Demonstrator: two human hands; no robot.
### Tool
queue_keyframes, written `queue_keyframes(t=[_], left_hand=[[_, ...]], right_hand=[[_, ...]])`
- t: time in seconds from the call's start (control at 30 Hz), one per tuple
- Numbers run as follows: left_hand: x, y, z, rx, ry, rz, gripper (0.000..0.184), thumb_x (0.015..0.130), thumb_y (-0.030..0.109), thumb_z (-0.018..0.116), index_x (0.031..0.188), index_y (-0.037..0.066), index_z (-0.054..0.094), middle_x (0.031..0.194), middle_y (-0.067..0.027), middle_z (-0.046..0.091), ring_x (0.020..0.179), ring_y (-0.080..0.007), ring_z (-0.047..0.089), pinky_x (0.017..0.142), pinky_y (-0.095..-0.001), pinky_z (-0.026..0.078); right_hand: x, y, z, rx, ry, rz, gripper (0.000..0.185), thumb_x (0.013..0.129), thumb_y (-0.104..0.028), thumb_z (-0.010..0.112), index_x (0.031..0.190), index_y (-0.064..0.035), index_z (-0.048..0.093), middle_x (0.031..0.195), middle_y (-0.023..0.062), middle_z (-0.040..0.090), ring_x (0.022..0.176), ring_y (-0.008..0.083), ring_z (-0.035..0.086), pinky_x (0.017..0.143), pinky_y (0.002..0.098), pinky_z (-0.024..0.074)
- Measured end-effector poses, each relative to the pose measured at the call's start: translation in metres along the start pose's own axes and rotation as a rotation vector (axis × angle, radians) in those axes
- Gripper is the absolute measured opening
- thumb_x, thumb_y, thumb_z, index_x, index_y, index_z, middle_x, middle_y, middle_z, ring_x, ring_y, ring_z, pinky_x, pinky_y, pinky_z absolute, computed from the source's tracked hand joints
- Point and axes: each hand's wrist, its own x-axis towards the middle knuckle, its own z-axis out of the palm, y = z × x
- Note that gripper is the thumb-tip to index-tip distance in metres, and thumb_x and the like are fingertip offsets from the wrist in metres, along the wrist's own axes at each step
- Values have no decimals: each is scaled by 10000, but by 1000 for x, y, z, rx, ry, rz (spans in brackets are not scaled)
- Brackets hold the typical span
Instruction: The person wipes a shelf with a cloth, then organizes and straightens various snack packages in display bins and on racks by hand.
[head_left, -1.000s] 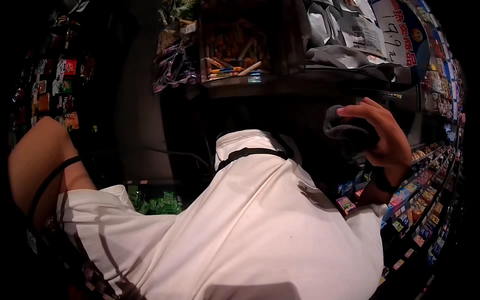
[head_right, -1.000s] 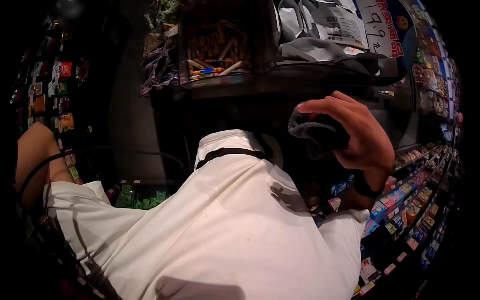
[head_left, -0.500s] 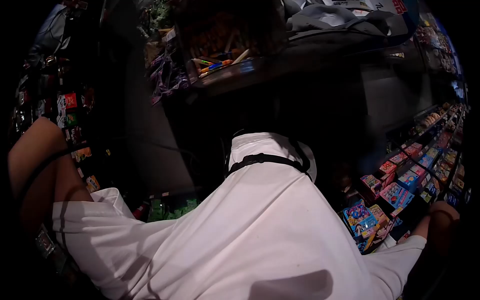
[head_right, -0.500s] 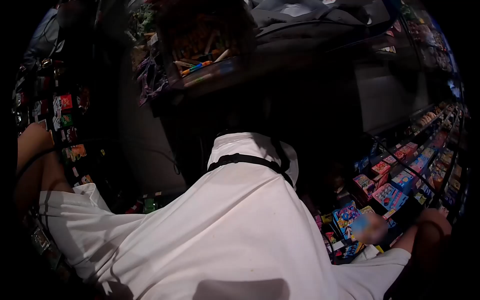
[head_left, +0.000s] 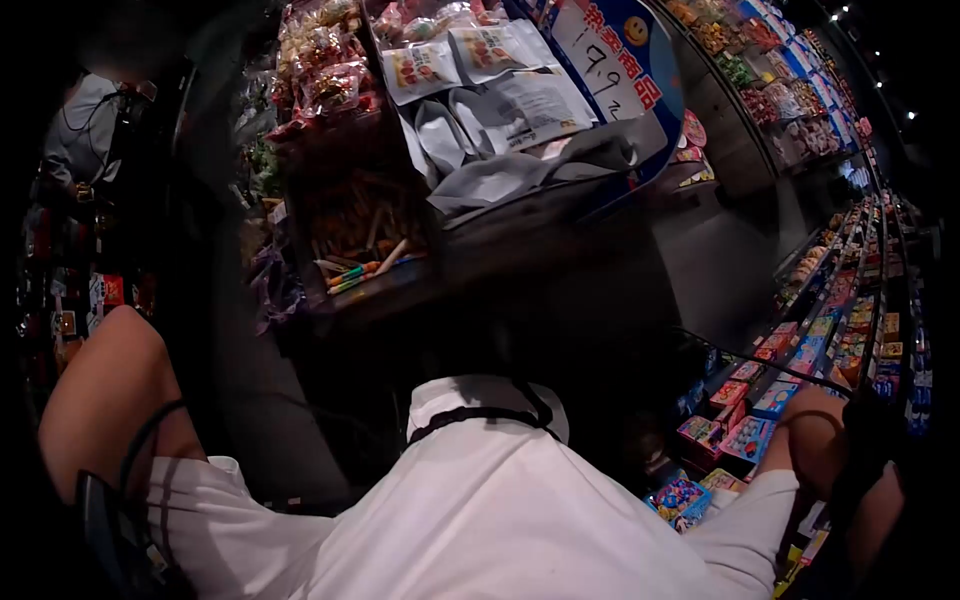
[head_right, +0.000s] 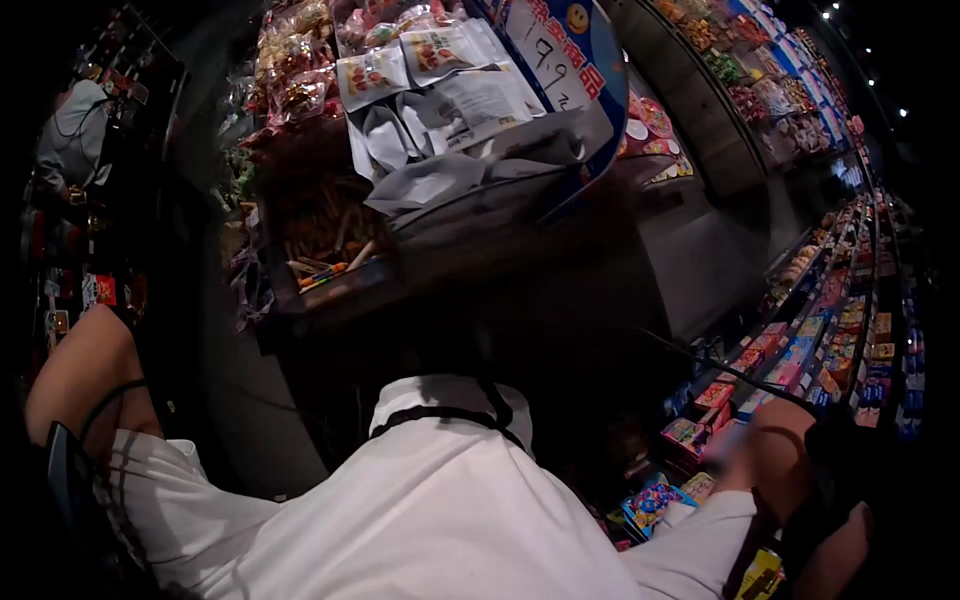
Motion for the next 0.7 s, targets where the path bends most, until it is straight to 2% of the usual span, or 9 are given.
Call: queue_keyframes(t=[0.23, 0.33, 0.37, 0.43, 0.5, 0.53, 0.6, 0.67, 0.7], left_hand=[[22, 9, 41, 3, 392, 71, 246, 931, 335, 552, 934, 90, 572, 843, -56, 569, 761, -158, 544, 731, -271, 400], [10, 21, 66, -42, 649, 46, 251, 930, 341, 553, 921, 92, 576, 827, -51, 572, 744, -152, 547, 720, -265, 401], [-1, 19, 80, -130, 700, -61, 253, 930, 343, 554, 916, 92, 577, 822, -49, 573, 739, -150, 548, 717, -264, 401], [-42, 13, 121, -485, 510, -680, 242, 931, 332, 555, 997, 100, 566, 845, -53, 586, 736, -147, 548, 689, -269, 411], [-78, -4, 157, -370, -54, -1201, 252, 921, 235, 608, 1024, 6, 609, 871, -98, 649, 745, -202, 622, 687, -326, 494], [-86, -11, 175, -253, -300, -1277, 221, 942, 192, 602, 1047, -1, 617, 882, -82, 671, 745, -168, 635, 668, -308, 500], [-129, -19, 204, -323, -479, -1452, 250, 937, 195, 615, 1094, 0, 607, 973, -124, 684, 810, -224, 689, 696, -306, 517], [-175, -27, 232, -343, -223, -1465, 276, 937, 200, 614, 1117, -9, 600, 1010, -150, 687, 865, -244, 698, 735, -310, 525], [-215, -33, 251, -419, -117, -1382, 245, 946, 158, 600, 1139, 8, 586, 945, -121, 675, 827, -184, 664, 733, -331, 523]], right_hand=[[-52, 12, 67, -127, 756, 317, 425, 826, -325, 673, 1093, -76, 457, 1134, 197, 557, 1045, 288, 555, 953, 416, 433], [-96, 10, 154, 15, 794, 663, 421, 843, -359, 675, 1069, -78, 459, 1124, 201, 555, 1052, 289, 550, 961, 419, 428], [-113, 8, 186, 148, 774, 799, 447, 807, -222, 728, 1101, -75, 426, 1159, 198, 520, 1070, 293, 526, 937, 408, 432], [-123, 1, 242, 208, 726, 912, 418, 778, -146, 715, 1081, -55, 442, 1166, 200, 504, 1073, 310, 517, 962, 407, 399], [-121, -7, 270, 218, 618, 915, 411, 741, -88, 692, 1075, -49, 457, 1166, 206, 489, 1078, 342, 500, 968, 430, 383], [-117, -9, 284, 193, 561, 899, 430, 708, -56, 685, 1077, -47, 465, 1163, 212, 480, 1083, 365, 489, 962, 442, 382], [-126, -14, 324, 237, 476, 835, 475, 649, -25, 675, 1078, -50, 475, 1185, 218, 448, 1080, 407, 469, 950, 465, 382], [-134, -23, 344, 389, 341, 918, 509, 619, 0, 671, 1084, -66, 477, 1189, 219, 415, 1084, 442, 459, 935, 486, 402], [-146, -23, 356, 441, 258, 921, 514, 623, 0, 685, 1089, -63, 476, 1182, 222, 418, 1074, 450, 469, 924, 479, 419]])
